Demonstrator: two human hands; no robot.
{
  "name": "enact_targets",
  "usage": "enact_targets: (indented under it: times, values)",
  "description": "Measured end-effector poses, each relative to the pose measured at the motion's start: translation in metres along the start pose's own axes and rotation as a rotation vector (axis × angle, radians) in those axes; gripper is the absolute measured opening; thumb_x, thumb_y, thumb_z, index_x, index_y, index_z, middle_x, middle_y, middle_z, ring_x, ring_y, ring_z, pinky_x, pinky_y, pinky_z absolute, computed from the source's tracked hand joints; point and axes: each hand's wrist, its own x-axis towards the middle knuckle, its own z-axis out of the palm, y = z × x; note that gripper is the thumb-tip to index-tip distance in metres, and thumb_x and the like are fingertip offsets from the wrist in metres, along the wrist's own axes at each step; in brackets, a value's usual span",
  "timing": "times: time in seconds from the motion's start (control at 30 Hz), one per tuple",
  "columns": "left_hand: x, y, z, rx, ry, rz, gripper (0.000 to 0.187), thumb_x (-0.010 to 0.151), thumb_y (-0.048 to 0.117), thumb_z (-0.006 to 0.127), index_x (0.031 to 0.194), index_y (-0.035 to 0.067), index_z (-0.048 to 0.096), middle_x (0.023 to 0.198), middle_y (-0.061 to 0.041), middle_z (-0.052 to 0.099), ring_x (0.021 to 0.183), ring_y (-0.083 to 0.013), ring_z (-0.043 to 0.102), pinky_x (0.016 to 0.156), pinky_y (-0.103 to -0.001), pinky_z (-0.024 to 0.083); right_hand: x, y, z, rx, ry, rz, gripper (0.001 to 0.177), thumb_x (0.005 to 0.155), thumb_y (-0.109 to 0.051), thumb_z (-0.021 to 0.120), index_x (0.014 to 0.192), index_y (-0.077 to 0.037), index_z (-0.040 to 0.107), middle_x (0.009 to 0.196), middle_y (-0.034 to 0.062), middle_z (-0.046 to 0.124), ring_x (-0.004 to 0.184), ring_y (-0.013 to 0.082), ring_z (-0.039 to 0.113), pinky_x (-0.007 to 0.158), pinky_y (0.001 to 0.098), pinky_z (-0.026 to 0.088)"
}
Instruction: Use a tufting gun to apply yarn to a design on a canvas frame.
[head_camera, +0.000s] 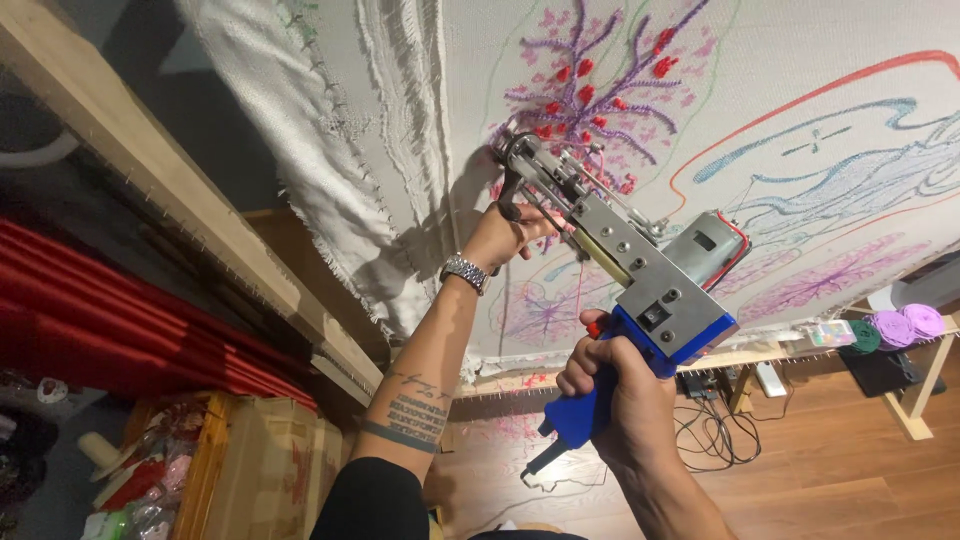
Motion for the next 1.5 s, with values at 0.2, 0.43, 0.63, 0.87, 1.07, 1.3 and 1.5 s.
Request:
enact_targets:
  times: [0.2,0.43,0.63,0.87,1.07,1.3,1.5]
  values:
    - [0.013,-0.02,0.006,-0.175,-0.052,0.157,0.018,0.072,0.011,0.071,0.087,0.001,0.068,0.067,-0.006,0.065,0.041,-0.0095,0.05,0.037,-0.021,0.041,0.015,-0.011,-0.017,-0.179,-0.066,-0.099,0.039,0.069,0.002,0.043,0.105,0.009,0.055,0.053,0.0104,0.044,0.039,0.0151,0.037,0.041,0.0276,0.034]
    - [0.028,-0.027,0.026,-0.15,0.038,0.068,0.013,0.077,0.01,0.056,0.068,0.001,0.059,0.055,-0.004,0.054,0.041,-0.0122,0.051,0.037,-0.023,0.035,0.035,-0.021,-0.054,-0.64,-0.186,-0.303,0.038,0.07,0.005,0.052,0.107,-0.002,0.058,0.059,0.0074,0.053,0.044,0.0146,0.045,0.039,0.0247,0.037]
    - [0.035,-0.025,0.027,-0.274,0.041,0.013,0.008,0.082,0.0,0.052,0.077,-0.002,0.058,0.06,-0.007,0.057,0.042,-0.0136,0.052,0.037,-0.023,0.039,0.042,-0.016,-0.056,-0.98,-0.148,-0.593,0.033,0.068,0.001,0.057,0.1,0.003,0.059,0.087,0.011,0.068,0.059,0.0168,0.063,0.048,0.0229,0.049]
    - [0.028,-0.001,0.025,0.004,0.149,-0.011,0.012,0.065,0.014,0.055,0.063,0.008,0.065,0.038,-0.008,0.052,0.025,-0.0117,0.042,0.028,-0.019,0.031,0.049,-0.012,-0.06,-0.985,-0.174,-0.608,0.034,0.066,0.0,0.06,0.1,0.002,0.059,0.085,0.0113,0.067,0.061,0.0182,0.063,0.05,0.0249,0.048]
    - [0.033,-0.02,0.026,-0.024,0.14,-0.014,0.011,0.065,0.014,0.059,0.07,0.008,0.066,0.043,-0.009,0.056,0.033,-0.0127,0.053,0.032,-0.019,0.038,0.052,-0.015,-0.073,-0.998,-0.188,-0.612,0.036,0.064,0.0,0.062,0.099,0.001,0.059,0.084,0.0115,0.066,0.063,0.0194,0.063,0.052,0.0268,0.048]
    - [-0.019,-0.008,0.038,-0.387,-0.053,0.03,0.032,0.07,0.013,0.07,0.094,-0.001,0.055,0.067,-0.018,0.059,0.059,-0.024,0.067,0.04,-0.015,0.04,0.05,-0.042,-0.108,-1.02,-0.196,-0.626,0.038,0.061,0.0,0.065,0.099,0.0,0.059,0.083,0.0119,0.064,0.065,0.0209,0.063,0.054,0.0291,0.048]
    - [0.029,-0.031,0.036,-0.347,0.012,-0.064,0.039,0.076,0.013,0.064,0.105,-0.008,0.051,0.067,-0.018,0.061,0.049,-0.0215,0.064,0.032,-0.02,0.039,0.047,-0.03,-0.083,-1.037,-0.21,-0.656,0.04,0.059,0.0,0.067,0.098,-0.002,0.059,0.082,0.0121,0.064,0.067,0.0221,0.063,0.056,0.031,0.048]
